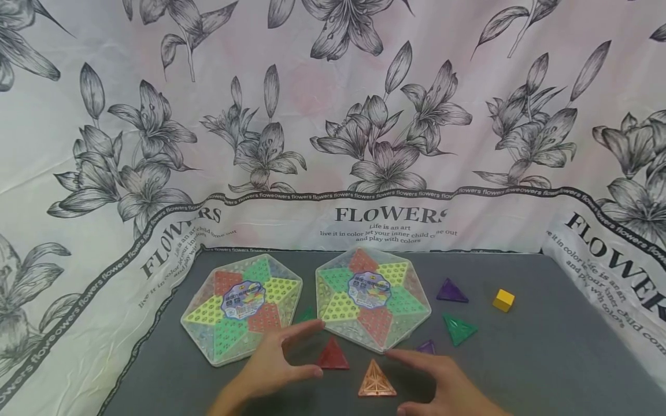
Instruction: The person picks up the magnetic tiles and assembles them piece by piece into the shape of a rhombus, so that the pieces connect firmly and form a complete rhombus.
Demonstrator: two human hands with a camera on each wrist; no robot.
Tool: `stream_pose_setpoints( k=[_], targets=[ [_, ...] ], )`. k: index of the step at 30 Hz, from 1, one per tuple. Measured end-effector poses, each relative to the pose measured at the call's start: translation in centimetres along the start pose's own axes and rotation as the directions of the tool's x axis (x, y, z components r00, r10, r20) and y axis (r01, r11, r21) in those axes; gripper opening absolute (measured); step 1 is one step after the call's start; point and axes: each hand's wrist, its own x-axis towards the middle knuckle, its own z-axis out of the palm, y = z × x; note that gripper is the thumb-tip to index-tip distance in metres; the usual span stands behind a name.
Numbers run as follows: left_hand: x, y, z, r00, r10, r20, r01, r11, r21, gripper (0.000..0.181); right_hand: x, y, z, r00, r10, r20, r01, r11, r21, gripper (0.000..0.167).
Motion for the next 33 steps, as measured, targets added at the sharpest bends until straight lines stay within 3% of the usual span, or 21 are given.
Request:
stream_pose_setpoints(
  k=[3,9,16,18,22,26,29,33],
  targets=[
    [0.6,-0.3,0.5,0.999,-0.028,0.023,0.027,0.999,0.040,0.076,0.6,0.3,0.7,1.000,-0.006,0.019,0.006,1.000,0.003,0.075],
    [1.3,-0.5,1.4,0.992,-0.122,0.023,0.117,0.979,0.169,0.080,1.4,0.2,1.8,0.995,0.091,0.047,-0.092,0.996,0.017,0.073],
    [2.0,-0.7,2.1,0.988,-0.150,0.036,0.128,0.929,0.347,0.075,2.3,-0.2,2.3,0.969,0.212,0.131,-0.220,0.974,0.056,0.077],
    [2.2,-0.7,2.3,0.988,-0.151,0.041,0.126,0.923,0.365,0.072,2.5,-0.3,2.4,0.969,0.213,0.129,-0.221,0.974,0.053,0.078],
    [2.5,-0.5,2.7,0.992,-0.102,0.067,0.066,0.908,0.415,0.065,2.5,0.0,2.9,0.992,0.111,0.064,-0.112,0.994,0.018,0.077],
    [2.7,-0.2,3.2,0.990,-0.019,0.136,-0.051,0.871,0.489,0.059,2.4,0.4,3.6,1.000,-0.026,-0.004,0.026,0.998,-0.050,0.070],
    [2.7,0.1,3.5,0.983,0.019,0.184,-0.115,0.841,0.529,0.059,2.5,0.4,3.8,0.998,-0.052,-0.018,0.051,0.996,-0.069,0.069],
    [2.7,0.5,3.6,0.976,0.014,0.219,-0.133,0.832,0.539,0.060,2.5,0.4,4.0,0.999,-0.037,-0.014,0.036,0.998,-0.057,0.069]
  ],
)
